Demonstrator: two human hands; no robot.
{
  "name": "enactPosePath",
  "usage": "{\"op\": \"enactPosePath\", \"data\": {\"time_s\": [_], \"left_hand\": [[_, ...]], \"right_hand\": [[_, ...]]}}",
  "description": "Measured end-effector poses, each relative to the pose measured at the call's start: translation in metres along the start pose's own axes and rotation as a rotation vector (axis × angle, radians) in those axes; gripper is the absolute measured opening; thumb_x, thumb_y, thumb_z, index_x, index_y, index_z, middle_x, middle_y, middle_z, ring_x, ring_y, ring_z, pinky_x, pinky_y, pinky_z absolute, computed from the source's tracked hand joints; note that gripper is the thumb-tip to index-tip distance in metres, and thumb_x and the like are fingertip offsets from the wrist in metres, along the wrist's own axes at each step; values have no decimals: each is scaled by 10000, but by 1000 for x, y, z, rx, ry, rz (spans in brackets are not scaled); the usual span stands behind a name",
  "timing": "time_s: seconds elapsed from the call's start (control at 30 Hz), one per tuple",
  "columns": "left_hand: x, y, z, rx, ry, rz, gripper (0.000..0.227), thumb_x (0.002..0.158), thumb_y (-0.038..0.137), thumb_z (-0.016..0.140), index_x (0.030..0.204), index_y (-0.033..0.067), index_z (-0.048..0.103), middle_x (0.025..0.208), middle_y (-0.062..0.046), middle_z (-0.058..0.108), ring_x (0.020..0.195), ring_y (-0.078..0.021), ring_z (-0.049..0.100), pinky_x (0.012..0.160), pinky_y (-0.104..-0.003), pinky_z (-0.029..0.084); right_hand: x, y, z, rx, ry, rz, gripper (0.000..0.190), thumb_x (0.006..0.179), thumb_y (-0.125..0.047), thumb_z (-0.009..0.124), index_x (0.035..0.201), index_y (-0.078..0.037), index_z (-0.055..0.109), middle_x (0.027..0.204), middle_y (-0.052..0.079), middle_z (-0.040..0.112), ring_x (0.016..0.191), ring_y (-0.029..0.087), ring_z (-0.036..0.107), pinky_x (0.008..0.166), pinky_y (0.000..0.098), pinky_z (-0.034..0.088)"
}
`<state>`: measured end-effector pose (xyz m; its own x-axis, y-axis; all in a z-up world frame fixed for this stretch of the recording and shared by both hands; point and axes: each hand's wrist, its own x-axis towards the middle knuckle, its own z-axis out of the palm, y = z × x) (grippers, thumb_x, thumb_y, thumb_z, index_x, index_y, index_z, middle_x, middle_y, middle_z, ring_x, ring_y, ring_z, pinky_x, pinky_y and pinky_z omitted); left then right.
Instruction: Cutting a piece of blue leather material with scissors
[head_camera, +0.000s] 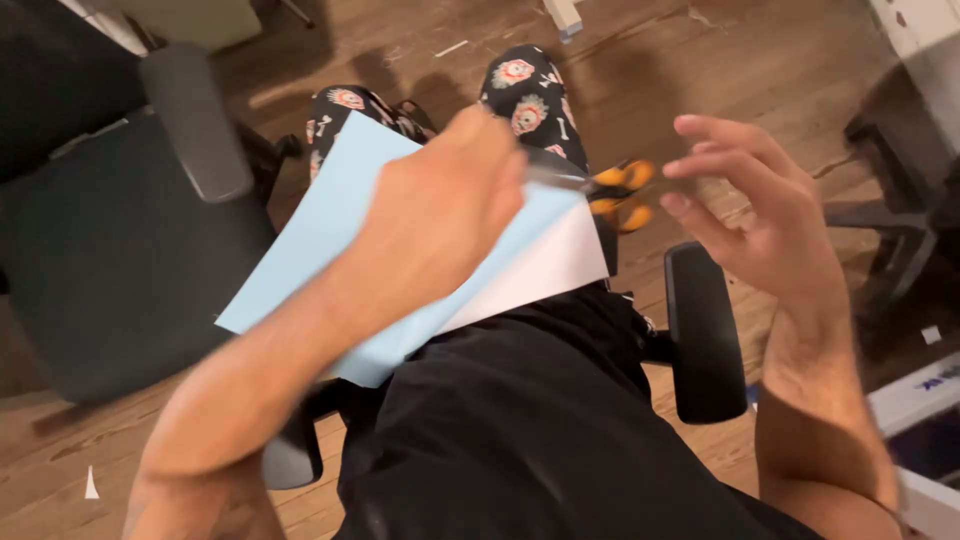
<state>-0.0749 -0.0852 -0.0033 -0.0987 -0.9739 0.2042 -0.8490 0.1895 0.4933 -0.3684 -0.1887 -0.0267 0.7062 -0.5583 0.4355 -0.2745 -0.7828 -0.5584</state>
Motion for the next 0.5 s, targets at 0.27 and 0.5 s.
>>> {"op": "enactPosePath", "data": {"time_s": [0.27,0.5], "left_hand": [[89,7,76,-116,-97,94,236,1041,270,380,934,95,496,896,-53,519,649,-323,554,501,-512,424],[105,-2,104,-470,-257,52,416,1073,414,253,867,100,433,856,-37,479,823,-218,500,779,-394,438]], "right_hand": [[-27,56,0,58,-86,251,363,945,-35,705,1270,81,594,1265,228,647,1099,270,651,959,366,562],[-54,133,-1,-14,-178,409,202,847,-54,831,993,35,724,1110,138,655,964,215,629,880,301,562]]}}
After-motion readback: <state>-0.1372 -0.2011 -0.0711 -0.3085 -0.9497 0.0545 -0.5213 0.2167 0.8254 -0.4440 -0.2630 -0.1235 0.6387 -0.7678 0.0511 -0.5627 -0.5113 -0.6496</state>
